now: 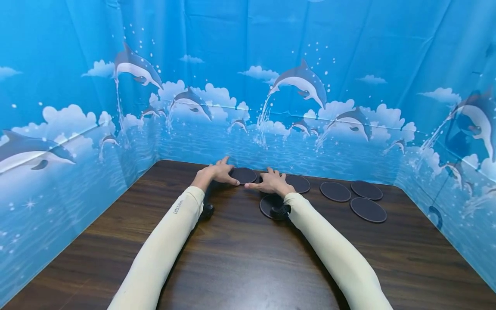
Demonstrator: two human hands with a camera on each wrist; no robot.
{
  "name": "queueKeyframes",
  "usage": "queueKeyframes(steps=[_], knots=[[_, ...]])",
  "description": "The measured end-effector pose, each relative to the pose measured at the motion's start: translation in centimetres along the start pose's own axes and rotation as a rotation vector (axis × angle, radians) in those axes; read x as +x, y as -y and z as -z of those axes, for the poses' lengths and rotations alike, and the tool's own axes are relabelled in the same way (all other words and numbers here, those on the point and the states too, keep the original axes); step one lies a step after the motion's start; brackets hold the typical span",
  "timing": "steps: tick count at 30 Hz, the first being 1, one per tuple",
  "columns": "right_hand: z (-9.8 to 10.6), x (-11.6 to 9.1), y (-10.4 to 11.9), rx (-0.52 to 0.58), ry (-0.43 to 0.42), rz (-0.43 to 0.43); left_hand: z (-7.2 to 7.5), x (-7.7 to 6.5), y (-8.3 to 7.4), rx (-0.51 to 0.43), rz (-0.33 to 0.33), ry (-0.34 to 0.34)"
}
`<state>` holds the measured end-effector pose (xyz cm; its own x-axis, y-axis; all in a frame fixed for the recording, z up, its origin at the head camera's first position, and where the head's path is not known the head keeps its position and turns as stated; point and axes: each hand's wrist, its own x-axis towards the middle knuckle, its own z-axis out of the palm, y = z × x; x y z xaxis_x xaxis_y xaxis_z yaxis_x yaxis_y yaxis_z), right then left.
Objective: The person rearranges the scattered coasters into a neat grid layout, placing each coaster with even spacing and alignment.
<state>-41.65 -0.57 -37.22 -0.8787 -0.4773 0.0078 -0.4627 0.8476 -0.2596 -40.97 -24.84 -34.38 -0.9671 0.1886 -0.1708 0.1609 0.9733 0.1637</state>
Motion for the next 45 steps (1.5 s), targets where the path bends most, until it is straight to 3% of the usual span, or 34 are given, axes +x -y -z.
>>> queueKeyframes(steps=[4, 12, 27, 36, 45], knots=[[-0.1, 0.3, -0.1, -0.012, 0.016, 0.0, 0.0, 0.3, -0.4, 0.006, 0.002, 0.015], [0.2, 0.3, -0.4, 0.039, 0.019, 0.015, 0.5, 0.6, -1.2, 0.058, -0.062, 0.006], [-1.3, 0.0, -0.5, 0.069, -0.118, 0.099, -0.9, -0.2, -0.4, -0.073, -0.122, 0.052], [-1.1, -0.4, 0.0, 0.15, -0.204, 0.132, -0.2, -1.2, 0.6, -0.095, -0.16, -0.015], [0.2, -1.8, -1.1, 0.191, -0.329, 0.134, 1.6, -1.6, -1.2, -0.056, -0.195, -0.106]])
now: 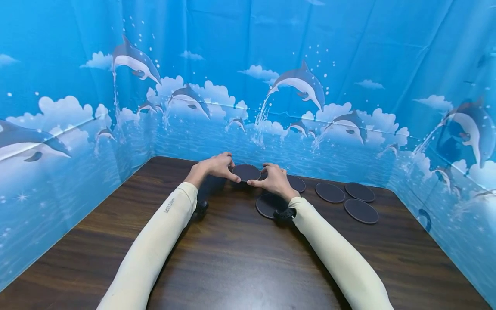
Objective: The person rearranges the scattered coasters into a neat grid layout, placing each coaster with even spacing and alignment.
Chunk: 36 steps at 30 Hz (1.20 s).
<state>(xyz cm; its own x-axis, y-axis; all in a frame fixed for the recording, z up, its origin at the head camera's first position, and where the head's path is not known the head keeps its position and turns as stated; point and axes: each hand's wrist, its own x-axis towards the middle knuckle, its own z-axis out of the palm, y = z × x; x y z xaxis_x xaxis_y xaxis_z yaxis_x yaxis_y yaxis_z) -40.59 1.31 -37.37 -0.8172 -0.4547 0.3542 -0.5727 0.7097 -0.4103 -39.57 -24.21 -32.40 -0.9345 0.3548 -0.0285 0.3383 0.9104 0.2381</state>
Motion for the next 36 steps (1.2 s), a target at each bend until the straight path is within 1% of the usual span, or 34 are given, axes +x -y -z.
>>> queueKeyframes(steps=[3, 8, 16, 22, 28, 32, 36], knots=[[0.6, -0.4, -0.5, -0.004, -0.028, 0.009, 0.4, 0.0, -1.1, 0.025, -0.021, -0.02], [1.5, -1.5, -1.2, -0.027, -0.042, 0.008, 0.3, 0.1, -2.9, 0.064, -0.055, -0.021], [3.0, -2.9, -2.1, -0.099, -0.059, 0.033, -0.4, 0.8, -5.1, 0.112, -0.056, -0.036], [4.2, -4.2, -3.2, -0.125, -0.057, 0.02, -1.1, 1.3, -6.6, 0.096, -0.088, -0.05], [5.3, -5.6, -4.1, -0.12, -0.056, 0.008, -1.8, 1.3, -8.0, 0.067, -0.123, -0.085], [6.3, -7.0, -4.7, -0.133, -0.053, 0.01, -2.4, 1.3, -9.6, 0.056, -0.128, -0.086], [7.3, -8.6, -5.5, -0.157, -0.053, 0.009, -2.9, 1.4, -11.7, 0.057, -0.134, -0.083]])
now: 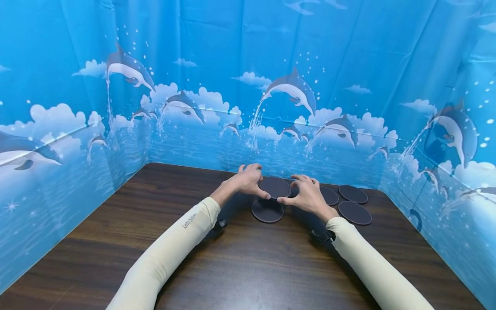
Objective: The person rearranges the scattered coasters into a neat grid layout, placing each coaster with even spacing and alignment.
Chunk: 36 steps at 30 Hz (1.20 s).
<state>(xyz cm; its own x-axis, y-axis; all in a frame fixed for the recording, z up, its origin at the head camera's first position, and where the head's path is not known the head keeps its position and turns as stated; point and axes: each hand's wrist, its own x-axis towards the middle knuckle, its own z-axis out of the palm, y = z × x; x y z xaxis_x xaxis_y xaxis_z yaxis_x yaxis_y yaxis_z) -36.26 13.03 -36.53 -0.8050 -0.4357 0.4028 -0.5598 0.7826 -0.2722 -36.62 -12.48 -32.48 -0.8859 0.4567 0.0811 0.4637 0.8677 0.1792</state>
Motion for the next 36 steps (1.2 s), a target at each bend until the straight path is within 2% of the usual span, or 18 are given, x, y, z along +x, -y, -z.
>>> queueKeyframes(steps=[5, 13, 19, 27, 36], knots=[[0.7, -1.6, -1.2, -0.012, -0.013, 0.011, -0.6, 0.6, -2.0, 0.053, -0.021, -0.001], [1.5, -3.8, -3.1, -0.039, -0.001, 0.024, -2.2, 1.6, -4.2, 0.118, -0.051, 0.033], [2.5, -5.2, -4.3, -0.059, 0.006, 0.022, -2.8, 2.1, -6.1, 0.172, -0.083, 0.043], [3.4, -7.2, -5.3, -0.088, 0.056, -0.01, -3.2, 2.9, -8.3, 0.196, -0.093, 0.143], [2.9, -7.8, -5.5, -0.086, 0.083, -0.025, -4.5, 4.0, -8.7, 0.218, -0.021, 0.253]])
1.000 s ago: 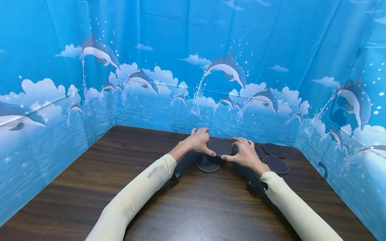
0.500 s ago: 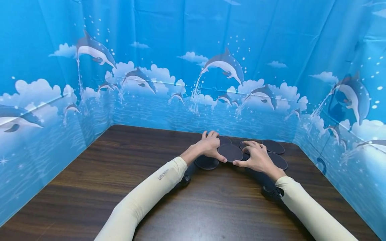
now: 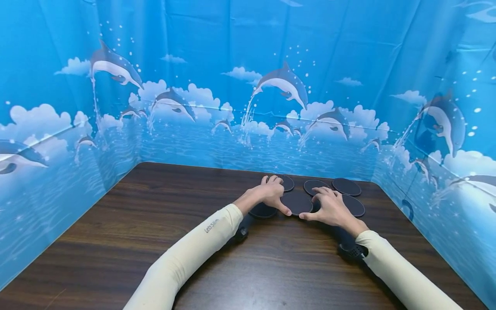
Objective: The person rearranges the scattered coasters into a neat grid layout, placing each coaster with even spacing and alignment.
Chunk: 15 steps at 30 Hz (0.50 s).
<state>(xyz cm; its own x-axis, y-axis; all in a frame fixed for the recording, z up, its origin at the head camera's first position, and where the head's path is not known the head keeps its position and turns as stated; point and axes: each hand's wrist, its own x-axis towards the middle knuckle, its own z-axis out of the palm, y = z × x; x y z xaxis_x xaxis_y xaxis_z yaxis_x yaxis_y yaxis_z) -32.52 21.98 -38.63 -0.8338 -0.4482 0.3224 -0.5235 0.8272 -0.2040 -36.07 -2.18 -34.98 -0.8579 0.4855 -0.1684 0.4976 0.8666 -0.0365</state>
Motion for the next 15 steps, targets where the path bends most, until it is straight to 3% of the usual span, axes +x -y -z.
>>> queueKeyframes(steps=[9, 15], knots=[[-0.71, -0.01, 0.04, 0.017, 0.056, -0.019, -0.36, -0.1, -0.1, 0.017, 0.001, 0.021], [-0.64, 0.07, 0.33, 0.02, 0.078, -0.003, -0.72, 0.71, 0.47, -0.003, 0.025, 0.065]])
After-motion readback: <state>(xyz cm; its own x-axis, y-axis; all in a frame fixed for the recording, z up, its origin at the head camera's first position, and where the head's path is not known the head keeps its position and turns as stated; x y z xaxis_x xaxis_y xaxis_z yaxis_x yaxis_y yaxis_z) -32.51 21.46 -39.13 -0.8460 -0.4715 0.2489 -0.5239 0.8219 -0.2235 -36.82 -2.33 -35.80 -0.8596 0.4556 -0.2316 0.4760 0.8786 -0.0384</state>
